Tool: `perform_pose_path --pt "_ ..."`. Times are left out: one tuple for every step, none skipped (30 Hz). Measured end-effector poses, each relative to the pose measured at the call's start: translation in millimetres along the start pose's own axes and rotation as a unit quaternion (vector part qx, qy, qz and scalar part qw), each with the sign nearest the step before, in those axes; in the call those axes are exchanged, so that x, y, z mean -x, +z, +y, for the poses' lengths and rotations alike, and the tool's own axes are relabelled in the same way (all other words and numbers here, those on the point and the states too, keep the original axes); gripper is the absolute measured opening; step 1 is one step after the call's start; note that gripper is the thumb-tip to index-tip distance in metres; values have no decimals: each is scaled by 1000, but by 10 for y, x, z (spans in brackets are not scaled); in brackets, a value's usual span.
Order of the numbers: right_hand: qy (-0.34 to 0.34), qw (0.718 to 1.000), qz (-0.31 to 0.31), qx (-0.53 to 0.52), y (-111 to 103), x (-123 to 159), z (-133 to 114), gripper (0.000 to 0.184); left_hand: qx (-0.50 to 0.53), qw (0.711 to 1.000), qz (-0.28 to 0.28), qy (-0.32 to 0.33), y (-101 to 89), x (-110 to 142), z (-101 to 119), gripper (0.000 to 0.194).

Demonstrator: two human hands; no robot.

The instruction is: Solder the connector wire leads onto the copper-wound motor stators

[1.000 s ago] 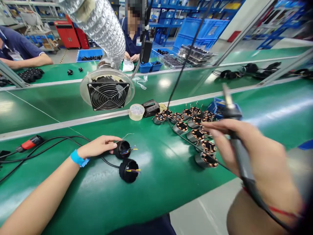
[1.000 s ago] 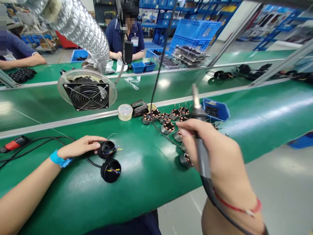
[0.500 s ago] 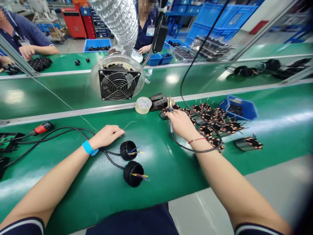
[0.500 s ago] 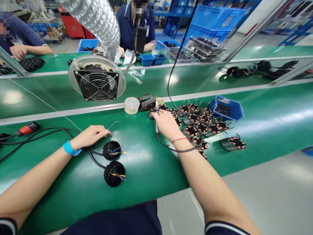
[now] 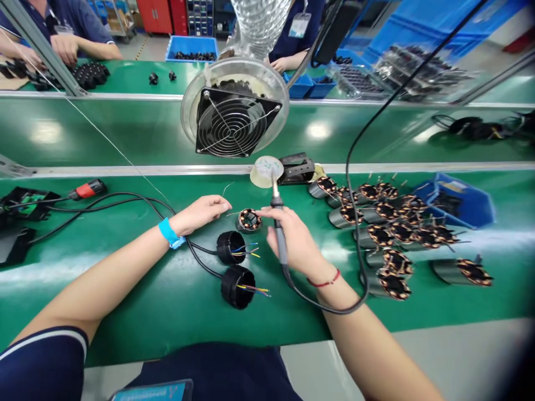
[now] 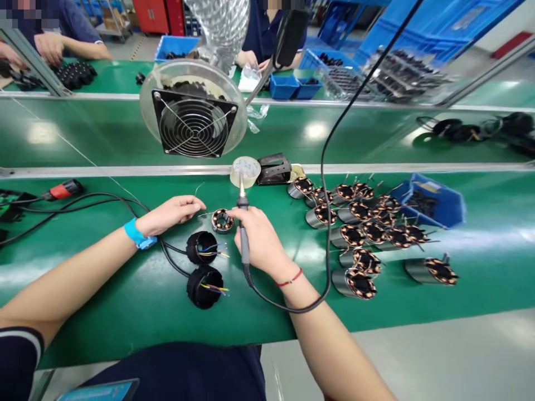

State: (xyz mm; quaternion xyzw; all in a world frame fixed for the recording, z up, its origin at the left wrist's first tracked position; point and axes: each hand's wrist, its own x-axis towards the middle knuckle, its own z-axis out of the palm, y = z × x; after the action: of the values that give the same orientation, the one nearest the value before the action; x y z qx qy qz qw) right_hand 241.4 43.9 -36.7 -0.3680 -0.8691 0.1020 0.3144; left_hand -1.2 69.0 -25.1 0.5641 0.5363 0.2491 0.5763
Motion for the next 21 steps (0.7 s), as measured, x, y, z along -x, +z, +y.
perform_pose_path --pt "25 1000 9 -6 -20 3 10 47 -4 1000 -12 -7 4 -9 11 28" --pt "53 998 11 -10 -38 7 24 50 -15 999 -30 -12 8 -16 20 29" --pt "78 997 5 -16 -48 12 40 52 -30 998 -53 -15 10 -20 28 31" --pt "94 995 -7 -23 -47 19 53 53 -43 996 -77 -16 8 -21 33 31" --pt "100 994 -21 -34 -32 25 62 53 -53 994 -97 -18 2 -18 36 30" --pt "98 993 -33 -48 -3 32 67 53 -56 992 -112 -18 -7 -11 37 29" --pt "94 993 -42 -64 39 37 66 53 -54 991 -121 -18 -19 -2 35 27" --pt "87 992 -48 -82 90 39 62 53 -46 991 -125 -18 -31 6 31 25" --pt "82 990 -50 -99 146 38 56 53 -32 991 -125 -19 -43 11 27 25" --pt "81 989 -49 -114 203 34 50 55 -13 992 -124 -22 -51 9 22 25" --pt "80 988 -45 -122 255 28 45 55 11 992 -122 -29 -53 -2 20 26" --pt "79 988 -40 -124 300 20 43 55 39 992 -118 -37 -47 -23 22 28" --pt "76 989 -35 -122 334 11 44 55 67 990 -115 -45 -31 -53 28 29" --pt "73 990 -31 -118 356 4 47 54 94 988 -111 -50 -5 -90 39 29" --pt "70 991 -27 -111 366 0 51 53 115 986 -109 -50 30 -129 56 29" --pt "66 992 -25 -103 366 -2 54 52 129 985 -106 -46 70 -165 78 28" --pt "64 993 -25 -95 357 -1 56 52 136 985 -104 -39 112 -194 101 27" --pt "66 994 -25 -86 343 3 57 52 134 985 -101 -33 153 -212 124 26" --pt "70 994 -25 -76 326 8 58 53 126 987 -96 -27 187 -217 143 27" --pt "77 995 -26 -66 310 15 57 53 110 990 -90 -22 213 -208 157 28" --pt "84 995 -26 -57 296 22 56 53 86 992 -86 -17 228 -187 165 29"
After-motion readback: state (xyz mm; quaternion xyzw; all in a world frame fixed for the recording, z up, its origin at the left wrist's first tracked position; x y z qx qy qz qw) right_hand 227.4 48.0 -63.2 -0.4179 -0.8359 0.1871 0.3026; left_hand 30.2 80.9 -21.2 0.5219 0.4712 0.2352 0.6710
